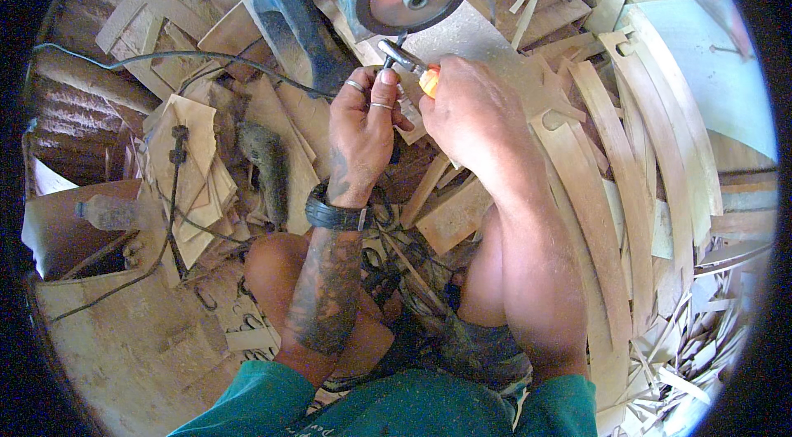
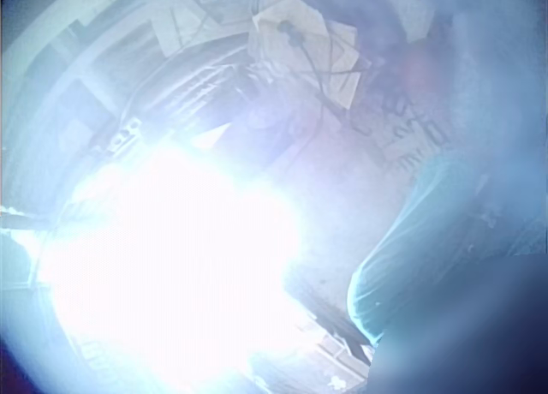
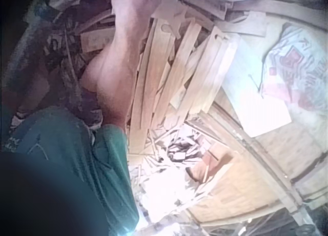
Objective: The person holds a drill bit in a clamp and grinds its tip against a bench grinder. They repeatedly adjust the bit's angle and position to sharpen different facets of the cutting edge.
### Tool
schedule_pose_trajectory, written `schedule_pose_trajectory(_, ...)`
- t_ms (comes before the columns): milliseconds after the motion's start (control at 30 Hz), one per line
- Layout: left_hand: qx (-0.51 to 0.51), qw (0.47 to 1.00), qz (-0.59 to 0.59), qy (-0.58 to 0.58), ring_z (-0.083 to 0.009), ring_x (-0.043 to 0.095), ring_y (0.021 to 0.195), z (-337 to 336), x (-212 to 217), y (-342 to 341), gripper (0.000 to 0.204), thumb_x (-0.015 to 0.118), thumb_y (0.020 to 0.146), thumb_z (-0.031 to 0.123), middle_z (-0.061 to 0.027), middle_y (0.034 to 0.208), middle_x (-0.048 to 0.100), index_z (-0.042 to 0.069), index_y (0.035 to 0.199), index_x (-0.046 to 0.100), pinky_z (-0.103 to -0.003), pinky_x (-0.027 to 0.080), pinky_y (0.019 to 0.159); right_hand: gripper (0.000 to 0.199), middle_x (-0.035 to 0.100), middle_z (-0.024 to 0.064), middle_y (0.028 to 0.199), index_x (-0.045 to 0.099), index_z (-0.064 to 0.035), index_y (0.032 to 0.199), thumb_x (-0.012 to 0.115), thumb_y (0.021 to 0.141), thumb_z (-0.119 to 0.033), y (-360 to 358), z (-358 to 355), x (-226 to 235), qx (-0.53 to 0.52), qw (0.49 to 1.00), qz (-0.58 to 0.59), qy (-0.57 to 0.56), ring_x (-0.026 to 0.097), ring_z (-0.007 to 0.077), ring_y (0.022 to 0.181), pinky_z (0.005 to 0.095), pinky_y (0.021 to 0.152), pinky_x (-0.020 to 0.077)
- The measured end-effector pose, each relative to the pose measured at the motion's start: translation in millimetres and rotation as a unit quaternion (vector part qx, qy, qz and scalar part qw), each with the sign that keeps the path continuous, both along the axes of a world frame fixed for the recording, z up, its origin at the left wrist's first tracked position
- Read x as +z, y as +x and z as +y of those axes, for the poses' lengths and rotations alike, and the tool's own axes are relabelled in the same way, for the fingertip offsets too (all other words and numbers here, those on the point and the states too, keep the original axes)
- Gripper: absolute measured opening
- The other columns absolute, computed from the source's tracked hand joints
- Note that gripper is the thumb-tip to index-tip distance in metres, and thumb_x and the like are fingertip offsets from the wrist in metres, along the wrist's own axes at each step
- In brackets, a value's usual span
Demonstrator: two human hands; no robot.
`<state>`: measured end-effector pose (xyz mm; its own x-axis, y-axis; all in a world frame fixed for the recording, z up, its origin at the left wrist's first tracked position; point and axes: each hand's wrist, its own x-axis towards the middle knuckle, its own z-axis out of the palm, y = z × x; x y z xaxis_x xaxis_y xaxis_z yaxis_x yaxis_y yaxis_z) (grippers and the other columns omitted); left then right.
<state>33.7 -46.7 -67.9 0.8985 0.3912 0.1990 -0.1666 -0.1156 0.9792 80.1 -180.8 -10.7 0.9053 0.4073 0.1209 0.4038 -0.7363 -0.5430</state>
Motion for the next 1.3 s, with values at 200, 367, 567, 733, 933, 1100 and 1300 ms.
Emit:
schedule_pose_trajectory(200,0.01,1.0,0.009,0.003,-0.0105,0.055,0.056,3.4,-4.5,1.6,0.032,0.053,0.105,0.029,-0.0045,0.068,0.06,0.0,0.095,0.064,-0.029,0.046,0.052,0.026,0.063,0.0307,0.098,0.06,0.007,0.098,0.063,0.083,-0.014,1.3,3.4,3.1,-0.011,0.999,0.031,-0.028,0.061,0.0471,0.098,0.052,0.086,0.0473)
schedule_pose_trajectory(367,0.023,0.999,0.001,0.04,-0.0099,0.054,0.055,4.0,-6.1,4.6,0.034,0.052,0.105,0.03,-0.0048,0.068,0.059,0.0,0.092,0.064,-0.029,0.047,0.052,0.026,0.064,0.0312,0.095,0.061,0.0071,0.098,0.063,0.084,-0.015,1.5,3.9,3.2,-0.021,0.999,0.026,-0.023,0.062,0.047,0.095,0.0525,0.084,0.0483)
schedule_pose_trajectory(567,0.009,0.999,0.02,0.031,-0.0081,0.054,0.056,0.7,-2.3,2.0,0.036,0.05,0.106,0.031,-0.0018,0.075,0.057,0.0,0.092,0.062,-0.025,0.049,0.05,0.026,0.064,0.0309,0.092,0.062,0.0077,0.097,0.063,0.084,-0.016,3.7,1.7,1.9,-0.013,0.999,0.027,-0.028,0.063,0.0481,0.092,0.0526,0.081,0.0493)
schedule_pose_trajectory(733,0.013,0.999,0.007,0.034,-0.0082,0.054,0.057,-0.8,-6.3,2.2,0.036,0.05,0.106,0.03,-0.0019,0.075,0.058,0.0,0.092,0.063,-0.025,0.048,0.05,0.028,0.064,0.0315,0.095,0.062,0.0079,0.097,0.063,0.084,-0.016,2.9,1.6,3.2,-0.006,0.999,0.021,-0.024,0.062,0.0476,0.095,0.0523,0.084,0.0487)
schedule_pose_trajectory(933,0.032,0.997,-0.002,0.067,-0.0086,0.055,0.056,0.9,-10.0,4.2,0.035,0.051,0.105,0.031,-0.0017,0.076,0.057,0.0,0.093,0.062,-0.025,0.048,0.05,0.027,0.063,0.0316,0.097,0.062,0.0073,0.098,0.063,0.084,-0.016,3.4,1.9,4.8,-0.01,0.999,0.022,-0.033,0.061,0.0473,0.097,0.0521,0.086,0.048)
schedule_pose_trajectory(1100,0.059,0.997,-0.004,0.051,-0.019,0.058,0.065,0.5,-7.5,4.7,0.03,0.058,0.102,0.027,-0.0137,0.072,0.061,-0.002,0.096,0.065,-0.036,0.047,0.062,0.025,0.063,0.0314,0.095,0.062,0.007,0.096,0.063,0.083,-0.015,5.0,3.0,0.5,-0.014,0.999,0.018,-0.027,0.062,0.0474,0.095,0.0524,0.084,0.0482)
schedule_pose_trajectory(1300,0.07,0.994,0.0,0.079,-0.0221,0.06,0.067,0.8,-5.5,3.6,0.03,0.057,0.102,0.027,-0.0149,0.074,0.062,-0.002,0.097,0.065,-0.037,0.048,0.064,0.024,0.063,0.0316,0.095,0.062,0.0071,0.094,0.063,0.084,-0.014,5.8,3.1,-1.1,-0.007,1.0,0.012,-0.018,0.062,0.0472,0.094,0.0522,0.083,0.0485)
